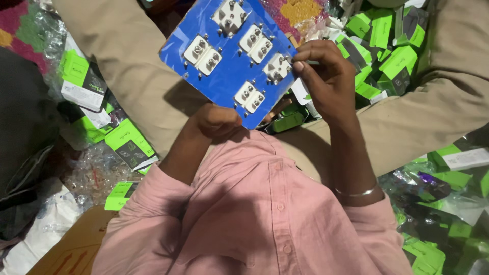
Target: The person assembles electrical components by inserting white plastic switches and sockets into a blue plastic frame. They pick up components from a wooden box, align them with the frame, and press them into place. The person handles multiple frames and components during the process.
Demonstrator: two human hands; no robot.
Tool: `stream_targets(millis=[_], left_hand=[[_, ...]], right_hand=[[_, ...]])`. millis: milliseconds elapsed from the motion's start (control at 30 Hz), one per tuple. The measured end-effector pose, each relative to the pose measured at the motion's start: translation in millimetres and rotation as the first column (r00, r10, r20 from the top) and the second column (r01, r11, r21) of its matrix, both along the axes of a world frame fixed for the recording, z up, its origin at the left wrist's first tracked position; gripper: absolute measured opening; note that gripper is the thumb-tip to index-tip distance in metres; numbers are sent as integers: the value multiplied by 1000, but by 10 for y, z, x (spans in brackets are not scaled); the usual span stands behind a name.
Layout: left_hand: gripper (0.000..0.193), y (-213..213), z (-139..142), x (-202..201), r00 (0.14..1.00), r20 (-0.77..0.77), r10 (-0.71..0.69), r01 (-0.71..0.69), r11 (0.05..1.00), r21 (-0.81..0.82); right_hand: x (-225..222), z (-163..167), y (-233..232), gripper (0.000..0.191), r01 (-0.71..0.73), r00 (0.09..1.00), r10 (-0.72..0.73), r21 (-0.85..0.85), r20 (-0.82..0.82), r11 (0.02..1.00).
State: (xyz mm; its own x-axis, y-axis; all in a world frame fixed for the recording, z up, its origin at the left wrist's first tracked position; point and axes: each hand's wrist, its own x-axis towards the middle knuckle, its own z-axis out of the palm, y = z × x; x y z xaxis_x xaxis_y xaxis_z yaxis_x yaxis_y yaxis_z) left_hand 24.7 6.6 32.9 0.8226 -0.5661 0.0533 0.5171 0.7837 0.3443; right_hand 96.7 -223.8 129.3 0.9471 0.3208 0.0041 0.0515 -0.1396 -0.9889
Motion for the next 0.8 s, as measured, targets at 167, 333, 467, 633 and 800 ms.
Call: stream_targets(millis=[167, 333, 467, 633, 800], left_hand=[[49, 39, 45, -16, 1000, -11, 2, -2, 1000, -19], [48, -7, 70, 14, 995, -55, 79, -81, 996, -30], [48, -50, 94, 46, 991, -66, 112, -115, 993, -38], [48, 46, 184, 5, 999, -24, 36, -37, 998, -45], [48, -82, 307, -97, 999, 42, -21, 22, 999, -31]], right_hand=[[10, -15, 27, 9, -22, 1000, 22, 60, 1, 998], [-45, -64, 70, 8, 22, 999, -16, 120, -48, 993], [-141, -133, 127, 9, 98, 992, -87, 135, -89, 986], [-286, -208, 246, 12, 334, 920, -273, 199, -280, 921], [-443, -204, 447, 16, 504, 857, -399, 371, -325, 780]])
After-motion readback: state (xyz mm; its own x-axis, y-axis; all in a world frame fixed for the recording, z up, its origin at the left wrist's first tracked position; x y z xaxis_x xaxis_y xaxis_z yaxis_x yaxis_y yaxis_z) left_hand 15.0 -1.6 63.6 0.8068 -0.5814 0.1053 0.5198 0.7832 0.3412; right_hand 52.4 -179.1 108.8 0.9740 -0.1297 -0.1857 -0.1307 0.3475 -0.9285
